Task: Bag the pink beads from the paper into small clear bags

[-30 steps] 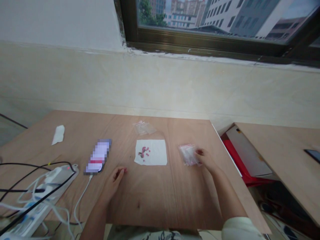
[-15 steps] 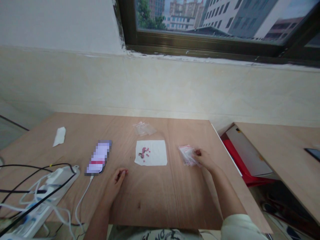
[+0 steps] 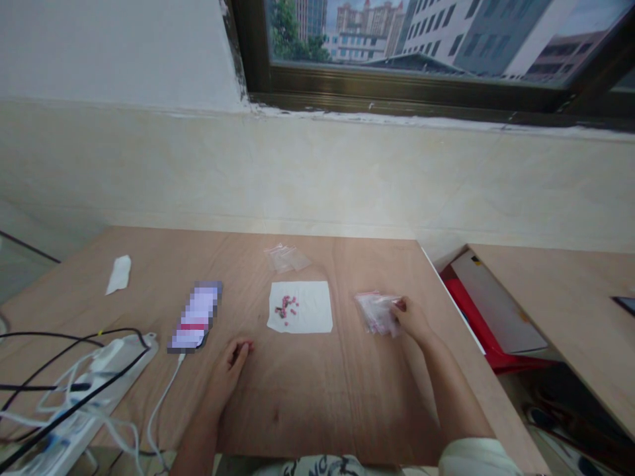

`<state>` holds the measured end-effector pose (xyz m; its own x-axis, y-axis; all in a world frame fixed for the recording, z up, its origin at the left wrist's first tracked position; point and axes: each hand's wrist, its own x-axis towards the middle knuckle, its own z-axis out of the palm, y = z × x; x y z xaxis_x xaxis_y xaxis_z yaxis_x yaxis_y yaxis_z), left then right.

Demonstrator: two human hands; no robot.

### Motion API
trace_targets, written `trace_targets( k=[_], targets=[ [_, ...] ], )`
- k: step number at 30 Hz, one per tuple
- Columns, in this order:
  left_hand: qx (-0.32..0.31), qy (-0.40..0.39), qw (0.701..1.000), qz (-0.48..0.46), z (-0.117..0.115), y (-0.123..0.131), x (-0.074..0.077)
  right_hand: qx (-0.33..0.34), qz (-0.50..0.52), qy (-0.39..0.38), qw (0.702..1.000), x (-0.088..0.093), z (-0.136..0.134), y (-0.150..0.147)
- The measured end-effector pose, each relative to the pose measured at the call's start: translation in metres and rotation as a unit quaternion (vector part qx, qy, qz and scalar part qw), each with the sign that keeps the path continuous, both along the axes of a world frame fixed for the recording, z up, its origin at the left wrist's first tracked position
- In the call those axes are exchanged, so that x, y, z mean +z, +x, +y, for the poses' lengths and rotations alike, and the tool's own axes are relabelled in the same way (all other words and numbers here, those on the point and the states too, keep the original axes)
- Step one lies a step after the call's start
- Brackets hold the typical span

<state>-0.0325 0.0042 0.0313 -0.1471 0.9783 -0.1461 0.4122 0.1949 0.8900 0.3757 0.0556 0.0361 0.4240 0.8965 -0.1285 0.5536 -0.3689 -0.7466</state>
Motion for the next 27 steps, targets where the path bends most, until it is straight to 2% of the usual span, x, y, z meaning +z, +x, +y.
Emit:
trace_targets(
  k=[6,8,12,17,19,22,24,27],
  targets=[
    [-0.007,0.004,1.000,0.007,-0.001,0.000,0.002,0.004,0.136,0.049,0.990,0.032,-0.017,0.003],
    [-0.011,0.007,1.000,0.008,-0.001,0.000,0.001,0.020,0.143,0.049,0.988,0.037,-0.015,-0.003],
    [-0.026,0.007,1.000,0.010,-0.002,-0.002,-0.002,-0.014,0.039,-0.009,0.999,0.025,0.002,-0.023],
    [-0.017,0.006,1.000,0.007,-0.002,-0.004,-0.009,-0.050,-0.055,-0.022,0.997,0.004,0.009,-0.046],
    [-0.011,0.004,1.000,0.007,-0.002,-0.004,-0.009,-0.075,-0.119,-0.033,0.989,0.003,0.004,-0.054],
    [-0.007,0.006,1.000,0.010,-0.001,-0.003,-0.008,-0.119,-0.245,-0.044,0.961,0.007,-0.006,-0.064],
    [-0.004,0.006,1.000,0.008,0.000,-0.003,-0.007,-0.109,-0.289,-0.021,0.951,0.009,-0.012,-0.069],
    [-0.007,-0.003,1.000,0.012,0.000,-0.003,-0.006,-0.033,-0.315,0.020,0.948,0.007,-0.022,-0.078]
  ],
)
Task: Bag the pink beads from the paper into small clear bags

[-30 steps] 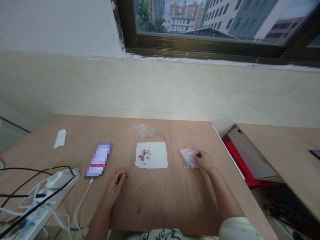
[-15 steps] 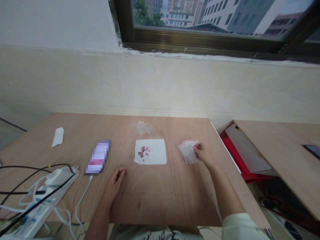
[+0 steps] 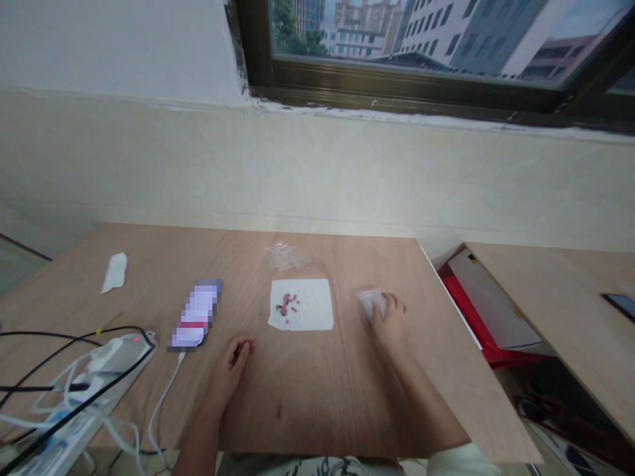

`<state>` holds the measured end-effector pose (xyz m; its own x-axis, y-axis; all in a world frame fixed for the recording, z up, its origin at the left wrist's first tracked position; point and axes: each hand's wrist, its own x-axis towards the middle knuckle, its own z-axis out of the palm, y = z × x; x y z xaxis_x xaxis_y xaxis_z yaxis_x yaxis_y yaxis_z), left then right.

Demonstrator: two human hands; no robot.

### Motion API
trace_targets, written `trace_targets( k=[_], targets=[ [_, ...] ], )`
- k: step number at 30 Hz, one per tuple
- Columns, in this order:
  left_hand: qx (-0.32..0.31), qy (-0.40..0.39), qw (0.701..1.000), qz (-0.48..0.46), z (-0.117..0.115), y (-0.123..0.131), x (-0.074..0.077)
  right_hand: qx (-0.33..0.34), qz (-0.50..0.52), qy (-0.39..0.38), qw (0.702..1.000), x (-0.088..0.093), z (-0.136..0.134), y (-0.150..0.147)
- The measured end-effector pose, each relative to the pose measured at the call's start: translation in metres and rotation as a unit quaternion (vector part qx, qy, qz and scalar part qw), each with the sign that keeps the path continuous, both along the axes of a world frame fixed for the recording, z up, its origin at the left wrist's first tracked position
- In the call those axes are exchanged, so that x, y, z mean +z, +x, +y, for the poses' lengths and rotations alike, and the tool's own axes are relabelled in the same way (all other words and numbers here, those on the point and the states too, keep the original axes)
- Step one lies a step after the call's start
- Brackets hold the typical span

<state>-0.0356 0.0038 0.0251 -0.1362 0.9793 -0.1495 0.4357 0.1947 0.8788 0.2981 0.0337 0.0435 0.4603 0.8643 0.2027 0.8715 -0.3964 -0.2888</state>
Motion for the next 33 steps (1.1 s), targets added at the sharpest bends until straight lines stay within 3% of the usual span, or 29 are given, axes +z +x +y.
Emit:
trace_targets(
  k=[4,9,16,18,20,24,29,33],
  targets=[
    [-0.013,0.002,1.000,0.001,0.000,-0.001,-0.001,0.054,-0.053,-0.045,0.996,-0.009,-0.008,-0.016],
    [-0.013,0.016,1.000,-0.004,-0.001,-0.001,-0.002,0.026,-0.096,-0.075,0.992,-0.017,-0.003,-0.027],
    [-0.007,0.013,1.000,0.012,-0.002,-0.001,0.001,-0.012,-0.084,-0.056,0.995,0.000,0.011,-0.036],
    [-0.001,0.019,1.000,0.017,-0.002,-0.001,0.002,0.029,-0.056,-0.034,0.997,0.007,0.023,-0.050],
    [0.002,0.024,1.000,0.018,-0.002,-0.001,0.003,0.114,-0.018,-0.022,0.993,0.011,0.045,-0.071],
    [0.000,0.029,0.999,0.029,-0.002,-0.003,0.003,0.248,0.019,-0.029,0.968,0.004,0.102,-0.121],
    [0.007,0.020,0.999,0.035,-0.004,-0.005,0.005,0.268,0.018,-0.034,0.963,-0.008,0.153,-0.150],
    [-0.002,-0.004,1.000,0.019,-0.003,-0.009,0.001,0.229,0.046,0.003,0.972,0.005,0.150,-0.131]
  ],
)
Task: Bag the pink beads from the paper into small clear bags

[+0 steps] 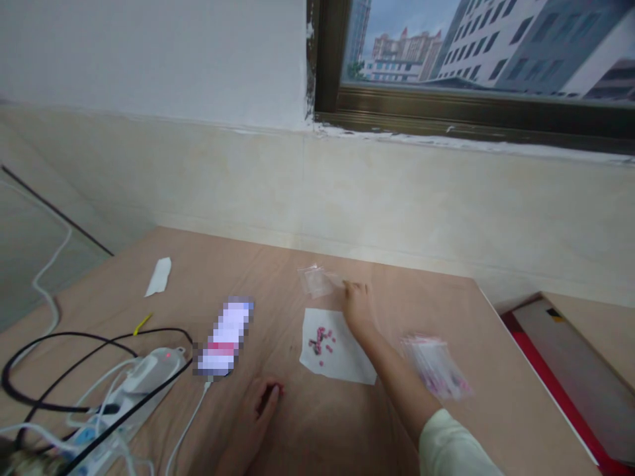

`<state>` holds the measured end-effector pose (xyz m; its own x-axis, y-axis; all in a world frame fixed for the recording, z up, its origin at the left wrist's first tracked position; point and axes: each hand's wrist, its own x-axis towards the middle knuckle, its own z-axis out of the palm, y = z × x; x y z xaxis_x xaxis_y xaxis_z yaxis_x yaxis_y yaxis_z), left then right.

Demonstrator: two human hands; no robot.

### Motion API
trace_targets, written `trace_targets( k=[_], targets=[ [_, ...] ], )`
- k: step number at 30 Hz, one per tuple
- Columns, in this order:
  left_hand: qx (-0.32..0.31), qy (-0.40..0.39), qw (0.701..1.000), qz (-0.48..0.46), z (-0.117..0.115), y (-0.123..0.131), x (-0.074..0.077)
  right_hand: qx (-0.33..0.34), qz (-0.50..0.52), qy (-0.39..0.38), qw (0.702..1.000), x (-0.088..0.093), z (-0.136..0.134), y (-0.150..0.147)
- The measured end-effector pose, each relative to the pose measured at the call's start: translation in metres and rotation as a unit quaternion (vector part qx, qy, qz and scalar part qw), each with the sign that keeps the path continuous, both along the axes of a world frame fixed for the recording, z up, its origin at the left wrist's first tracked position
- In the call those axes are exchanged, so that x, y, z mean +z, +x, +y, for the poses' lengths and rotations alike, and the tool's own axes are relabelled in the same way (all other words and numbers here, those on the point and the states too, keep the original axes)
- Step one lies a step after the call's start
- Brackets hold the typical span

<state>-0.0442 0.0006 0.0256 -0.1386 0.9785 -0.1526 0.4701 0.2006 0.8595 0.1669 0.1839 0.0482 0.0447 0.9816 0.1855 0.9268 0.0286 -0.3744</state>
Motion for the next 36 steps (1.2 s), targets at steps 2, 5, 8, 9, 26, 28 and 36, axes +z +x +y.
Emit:
trace_targets(
  k=[2,5,8,9,26,28,36],
  targets=[
    [-0.006,-0.002,1.000,-0.019,0.003,-0.002,-0.004,-0.052,0.102,0.046,0.992,0.010,-0.017,0.013],
    [0.000,-0.008,0.997,-0.071,0.012,0.001,0.000,-0.037,0.313,0.062,0.947,0.021,-0.056,0.025],
    [-0.017,-0.038,0.990,-0.132,0.021,0.012,0.024,0.071,0.447,-0.045,0.890,0.020,-0.101,0.020],
    [-0.049,-0.041,0.986,-0.152,0.024,0.017,0.034,0.096,0.474,-0.081,0.872,0.018,-0.115,0.016],
    [-0.108,-0.057,0.976,-0.182,0.022,0.026,0.064,-0.031,0.361,-0.037,0.931,0.023,-0.173,-0.008],
    [-0.127,-0.030,0.980,-0.148,0.022,0.028,0.065,0.042,0.361,-0.072,0.929,0.036,-0.176,-0.016],
    [-0.155,0.037,0.987,-0.021,0.018,0.036,0.072,0.164,0.360,-0.174,0.902,0.055,-0.168,-0.040]
  ],
)
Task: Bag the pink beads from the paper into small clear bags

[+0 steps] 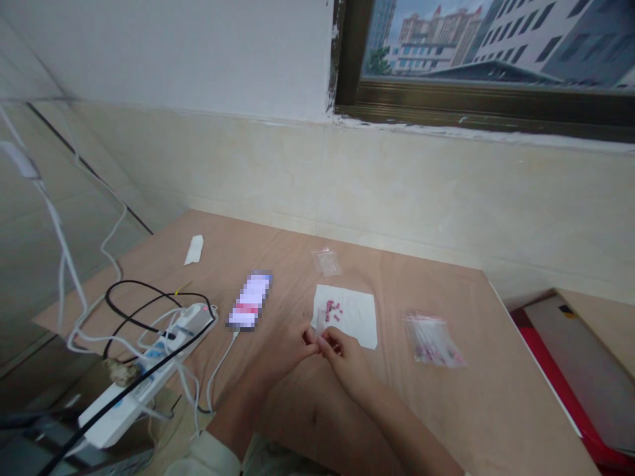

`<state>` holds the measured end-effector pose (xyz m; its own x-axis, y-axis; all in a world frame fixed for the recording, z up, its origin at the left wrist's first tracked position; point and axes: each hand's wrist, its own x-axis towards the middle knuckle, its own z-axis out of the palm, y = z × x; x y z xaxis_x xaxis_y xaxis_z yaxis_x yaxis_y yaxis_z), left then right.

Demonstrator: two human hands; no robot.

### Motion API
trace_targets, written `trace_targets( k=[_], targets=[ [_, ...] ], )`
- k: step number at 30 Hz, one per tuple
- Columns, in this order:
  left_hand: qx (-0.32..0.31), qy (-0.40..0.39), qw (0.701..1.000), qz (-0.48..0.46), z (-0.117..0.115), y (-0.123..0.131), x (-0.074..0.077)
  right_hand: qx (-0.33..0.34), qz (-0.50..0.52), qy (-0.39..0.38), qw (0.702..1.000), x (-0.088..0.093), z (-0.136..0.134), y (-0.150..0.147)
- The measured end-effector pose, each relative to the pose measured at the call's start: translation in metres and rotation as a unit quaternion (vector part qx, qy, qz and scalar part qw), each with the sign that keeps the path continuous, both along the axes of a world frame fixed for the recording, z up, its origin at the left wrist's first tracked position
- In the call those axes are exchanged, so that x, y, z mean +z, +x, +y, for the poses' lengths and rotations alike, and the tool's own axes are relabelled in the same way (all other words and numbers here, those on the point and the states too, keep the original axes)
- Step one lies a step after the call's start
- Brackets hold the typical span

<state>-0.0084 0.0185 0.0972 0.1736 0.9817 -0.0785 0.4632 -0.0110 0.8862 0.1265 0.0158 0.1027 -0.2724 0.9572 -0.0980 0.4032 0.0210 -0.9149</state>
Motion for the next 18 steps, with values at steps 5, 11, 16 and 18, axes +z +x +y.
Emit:
trace_targets(
  k=[5,11,16,18],
  targets=[
    [-0.050,-0.077,0.994,-0.054,0.000,-0.005,0.010,0.038,0.051,-0.063,0.996,-0.003,0.011,0.010],
    [0.003,-0.103,0.994,-0.047,0.011,-0.021,0.004,0.010,0.027,-0.040,0.999,0.002,0.026,0.026],
    [-0.109,-0.141,0.979,-0.098,0.012,-0.010,0.008,0.084,0.074,-0.062,0.992,0.007,0.026,0.016],
    [-0.133,-0.142,0.978,-0.082,0.013,-0.009,0.010,0.096,0.087,-0.073,0.989,0.005,0.025,0.012]
  ],
)
